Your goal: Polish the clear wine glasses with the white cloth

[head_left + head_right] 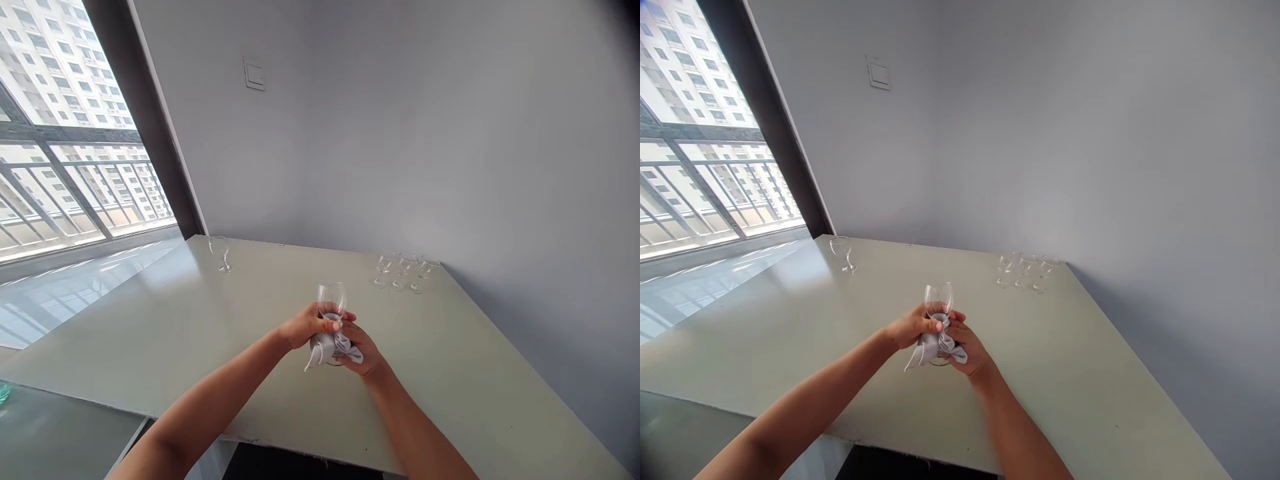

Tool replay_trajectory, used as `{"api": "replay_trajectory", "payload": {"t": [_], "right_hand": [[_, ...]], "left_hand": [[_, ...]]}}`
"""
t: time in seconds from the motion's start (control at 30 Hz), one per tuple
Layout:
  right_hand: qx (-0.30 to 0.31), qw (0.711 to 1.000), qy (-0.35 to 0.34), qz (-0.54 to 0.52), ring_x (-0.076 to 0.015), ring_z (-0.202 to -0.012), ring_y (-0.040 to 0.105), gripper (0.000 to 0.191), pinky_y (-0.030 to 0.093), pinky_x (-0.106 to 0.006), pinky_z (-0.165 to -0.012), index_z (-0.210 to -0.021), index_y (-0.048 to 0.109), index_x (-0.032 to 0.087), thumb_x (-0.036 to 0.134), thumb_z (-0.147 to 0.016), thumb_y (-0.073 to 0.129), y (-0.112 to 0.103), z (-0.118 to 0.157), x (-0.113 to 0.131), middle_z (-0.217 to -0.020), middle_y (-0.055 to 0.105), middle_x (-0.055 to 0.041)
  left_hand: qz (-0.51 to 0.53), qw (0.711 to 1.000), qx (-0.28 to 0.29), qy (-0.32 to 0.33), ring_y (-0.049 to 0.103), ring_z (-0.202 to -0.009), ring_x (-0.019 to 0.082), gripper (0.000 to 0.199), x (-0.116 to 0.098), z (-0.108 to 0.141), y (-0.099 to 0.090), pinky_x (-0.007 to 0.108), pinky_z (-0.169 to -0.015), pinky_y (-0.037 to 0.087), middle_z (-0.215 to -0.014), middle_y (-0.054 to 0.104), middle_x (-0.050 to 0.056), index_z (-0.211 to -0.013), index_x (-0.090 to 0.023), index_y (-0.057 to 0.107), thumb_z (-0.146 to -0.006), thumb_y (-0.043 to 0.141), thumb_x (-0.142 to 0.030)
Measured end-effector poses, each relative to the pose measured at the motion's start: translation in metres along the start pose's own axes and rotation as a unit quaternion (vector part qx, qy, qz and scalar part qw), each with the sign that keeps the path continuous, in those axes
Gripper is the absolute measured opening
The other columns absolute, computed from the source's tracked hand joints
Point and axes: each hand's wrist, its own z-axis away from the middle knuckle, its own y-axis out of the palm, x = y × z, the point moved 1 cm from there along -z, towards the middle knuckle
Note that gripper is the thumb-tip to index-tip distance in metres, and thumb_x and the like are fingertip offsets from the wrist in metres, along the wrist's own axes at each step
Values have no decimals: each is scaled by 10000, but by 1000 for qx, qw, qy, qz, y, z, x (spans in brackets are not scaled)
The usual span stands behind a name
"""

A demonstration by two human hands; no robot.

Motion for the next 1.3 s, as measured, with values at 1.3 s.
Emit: {"api": "replay_trajectory", "payload": {"t": [1.3], "right_hand": [[-87,987,-129,38,-121,-651,484,161,407,-257,-605,-863,603,247,347,-737,613,12,-7,-2,-753,531,3]], "left_hand": [[396,897,-182,71,335,-446,18,147,30,-6,-12,116,-375,317,-579,375,-39,-688,-140,455,-752,580,-182]]}}
